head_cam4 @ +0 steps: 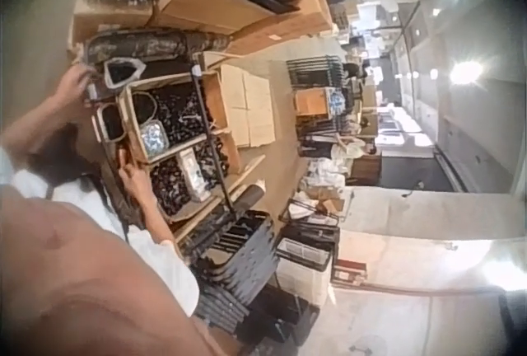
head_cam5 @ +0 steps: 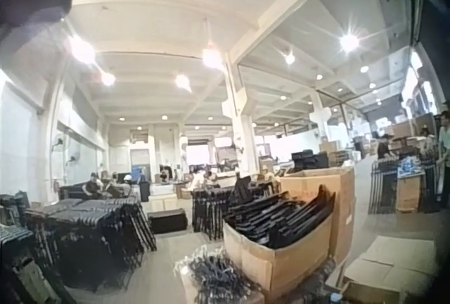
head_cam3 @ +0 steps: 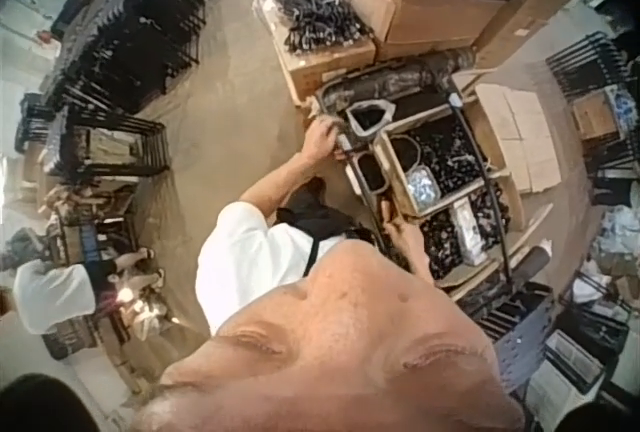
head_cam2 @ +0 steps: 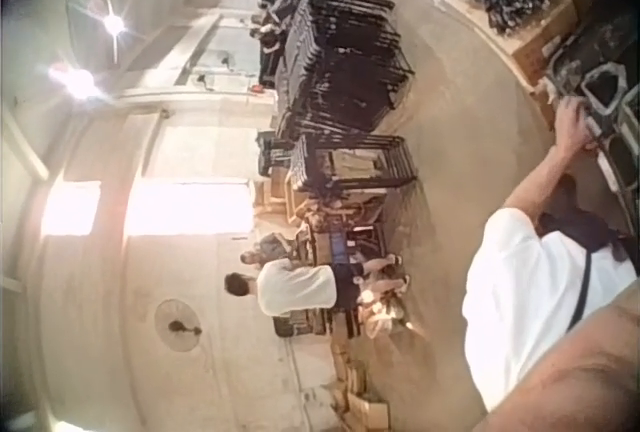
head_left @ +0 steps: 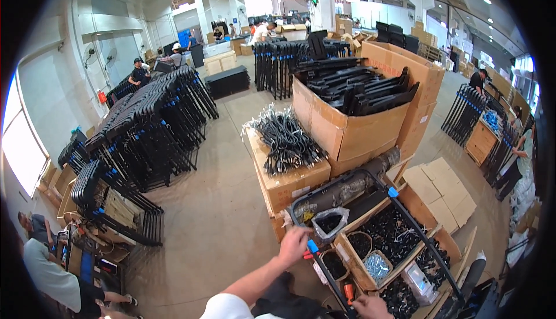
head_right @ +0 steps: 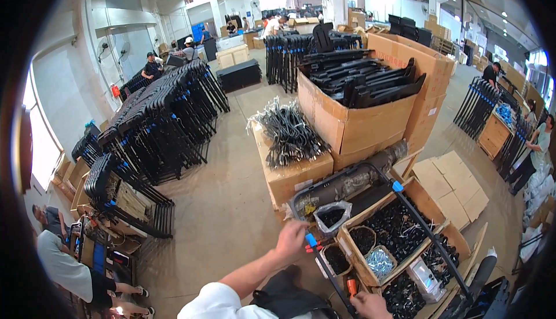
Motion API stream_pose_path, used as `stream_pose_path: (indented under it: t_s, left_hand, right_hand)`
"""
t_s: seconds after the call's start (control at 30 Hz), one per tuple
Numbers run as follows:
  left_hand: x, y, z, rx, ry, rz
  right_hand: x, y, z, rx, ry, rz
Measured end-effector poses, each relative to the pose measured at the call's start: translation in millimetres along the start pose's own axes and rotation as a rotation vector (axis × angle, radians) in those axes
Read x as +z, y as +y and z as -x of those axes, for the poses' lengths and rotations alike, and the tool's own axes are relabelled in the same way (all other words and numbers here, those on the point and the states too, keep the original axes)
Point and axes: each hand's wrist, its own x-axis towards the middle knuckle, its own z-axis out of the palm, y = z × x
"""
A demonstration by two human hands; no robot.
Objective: Assembling components of fitness equipment using an electric screwdriver and attaching cable components.
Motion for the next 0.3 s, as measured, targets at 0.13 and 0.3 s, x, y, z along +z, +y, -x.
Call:
stream_pose_path:
  t_s: [0.13,0.3]
  left_hand:
    - [1.4,-44.3,-66.2,-0.011,0.122,-0.064]
    - [13.1,-77.4,-139.1,-0.141,0.179,0.157]
  right_hand:
    - [4.5,-38.7,31.1,0.012,0.083,-0.048]
    - [61.4,1.7,22.8,0.361,0.048,0.107]
